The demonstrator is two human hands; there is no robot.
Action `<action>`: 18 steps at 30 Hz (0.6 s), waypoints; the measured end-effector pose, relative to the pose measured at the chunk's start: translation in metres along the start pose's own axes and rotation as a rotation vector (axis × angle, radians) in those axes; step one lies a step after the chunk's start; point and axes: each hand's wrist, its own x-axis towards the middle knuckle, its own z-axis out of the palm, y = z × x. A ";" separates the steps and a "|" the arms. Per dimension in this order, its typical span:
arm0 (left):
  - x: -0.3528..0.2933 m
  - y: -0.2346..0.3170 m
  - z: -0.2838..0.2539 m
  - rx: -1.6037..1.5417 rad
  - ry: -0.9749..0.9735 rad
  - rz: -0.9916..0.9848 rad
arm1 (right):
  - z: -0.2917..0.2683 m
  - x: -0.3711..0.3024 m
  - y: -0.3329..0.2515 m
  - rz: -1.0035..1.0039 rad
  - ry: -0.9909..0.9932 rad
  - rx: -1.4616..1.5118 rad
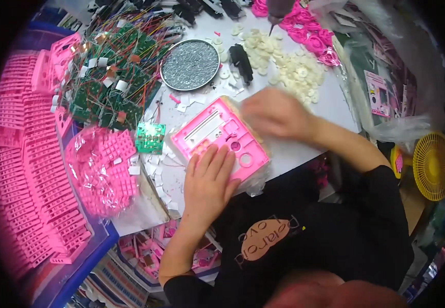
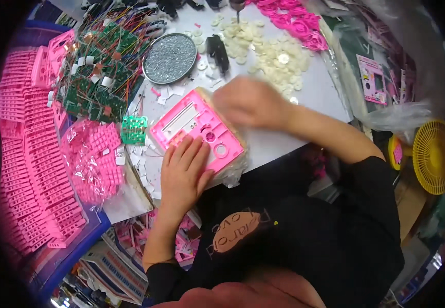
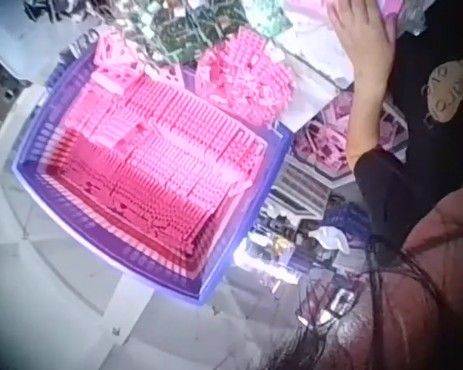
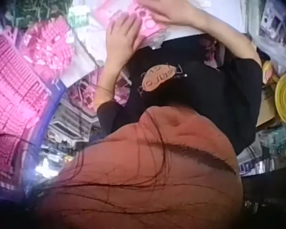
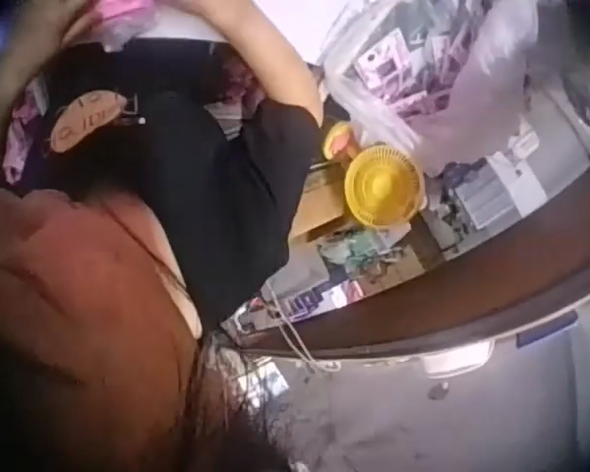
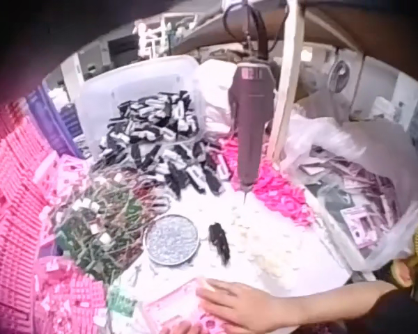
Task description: Manually assemble parts of a pink plastic toy and glue components together.
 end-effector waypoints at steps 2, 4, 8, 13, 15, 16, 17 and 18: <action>0.001 -0.004 -0.001 -0.001 -0.001 0.013 | -0.025 0.001 0.021 0.233 0.063 -0.156; 0.003 -0.009 -0.003 -0.012 -0.008 0.042 | -0.046 0.001 0.043 0.293 0.044 -0.383; 0.001 -0.010 -0.002 -0.022 0.007 0.046 | -0.036 0.010 0.050 0.491 -0.309 -0.529; 0.007 -0.013 -0.003 -0.163 0.222 0.056 | -0.036 0.032 0.055 0.577 -0.349 -0.592; 0.010 -0.008 -0.001 -0.305 0.353 -0.073 | -0.033 0.037 0.038 0.355 -0.181 -0.369; 0.014 -0.001 -0.003 -0.406 0.378 -0.201 | -0.031 0.038 0.025 0.243 -0.100 -0.255; 0.017 0.005 -0.003 -0.513 0.395 -0.326 | -0.025 0.038 0.001 0.128 -0.084 -0.088; 0.022 0.007 -0.002 -0.652 0.344 -0.365 | -0.019 0.042 -0.024 0.013 -0.060 0.074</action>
